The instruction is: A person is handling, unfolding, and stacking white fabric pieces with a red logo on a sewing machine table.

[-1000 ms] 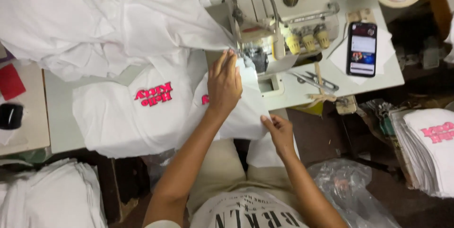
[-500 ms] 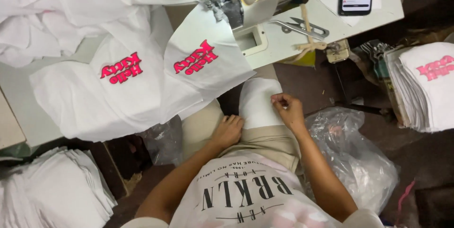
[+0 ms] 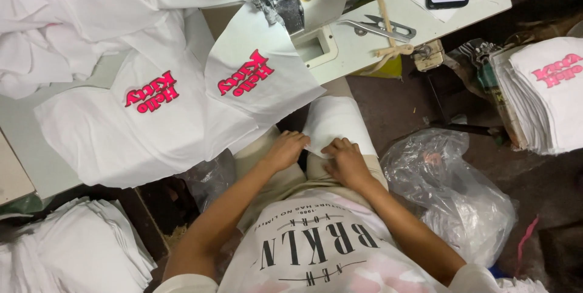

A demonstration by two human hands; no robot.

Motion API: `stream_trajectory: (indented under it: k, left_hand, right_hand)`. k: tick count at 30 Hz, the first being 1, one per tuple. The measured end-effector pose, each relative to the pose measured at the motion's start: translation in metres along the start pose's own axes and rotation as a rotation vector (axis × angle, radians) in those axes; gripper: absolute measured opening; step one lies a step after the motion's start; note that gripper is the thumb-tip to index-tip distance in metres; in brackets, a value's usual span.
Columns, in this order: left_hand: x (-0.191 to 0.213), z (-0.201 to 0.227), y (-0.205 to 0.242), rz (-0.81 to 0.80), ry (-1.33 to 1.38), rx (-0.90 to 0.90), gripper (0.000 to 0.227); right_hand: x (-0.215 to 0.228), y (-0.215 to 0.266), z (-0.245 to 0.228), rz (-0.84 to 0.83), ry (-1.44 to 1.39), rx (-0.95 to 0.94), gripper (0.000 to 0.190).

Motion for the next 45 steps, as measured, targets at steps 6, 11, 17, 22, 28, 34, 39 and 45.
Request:
stream_trajectory:
  k: [6,11,17,22,28,34,39,45]
  left_hand:
    - [0.023,-0.005,0.003,-0.05,0.011,0.017,0.018]
    - [0.04,0.005,-0.007,-0.182,-0.005,0.014,0.017]
    - [0.035,-0.005,-0.039,-0.195,-0.186,0.01,0.008]
    - [0.065,0.015,-0.062,-0.153,0.038,0.03,0.009]
    - [0.095,0.037,-0.065,0.422,0.792,0.165,0.018]
    - [0.09,0.04,-0.016,0.608,1.169,0.267,0.02]
    - [0.138,0.089,0.085,0.879,1.033,0.299,0.015]
    - [0.301,0.163,0.149,1.028,0.417,0.185,0.012]
  right_hand:
    - [-0.007,-0.012,-0.001,0.04,-0.035,-0.025,0.026]
    - [-0.004,-0.01,0.0,-0.009,-0.133,0.078,0.048]
    - [0.005,-0.006,-0.009,-0.006,-0.307,0.054,0.057]
    - [0.008,-0.017,0.024,0.19,-0.623,-0.057,0.047]
    - [0.056,0.008,0.076,0.293,-0.637,-0.053,0.047]
    - [0.16,0.073,0.021,0.467,-0.701,-0.037,0.013]
    - [0.157,0.086,-0.016,0.236,-0.769,0.245,0.017]
    - [0.148,0.091,-0.105,0.131,-1.125,0.39,0.024]
Point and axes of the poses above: each hand's wrist, its own y-axis away from the middle knuckle, its own x-axis out of the back of the hand, z = x × y, the point moved 1 cm from there along -y, towards the middle knuckle, and after that the axes turned 10 degrees about -z, right-handed, at the moved point
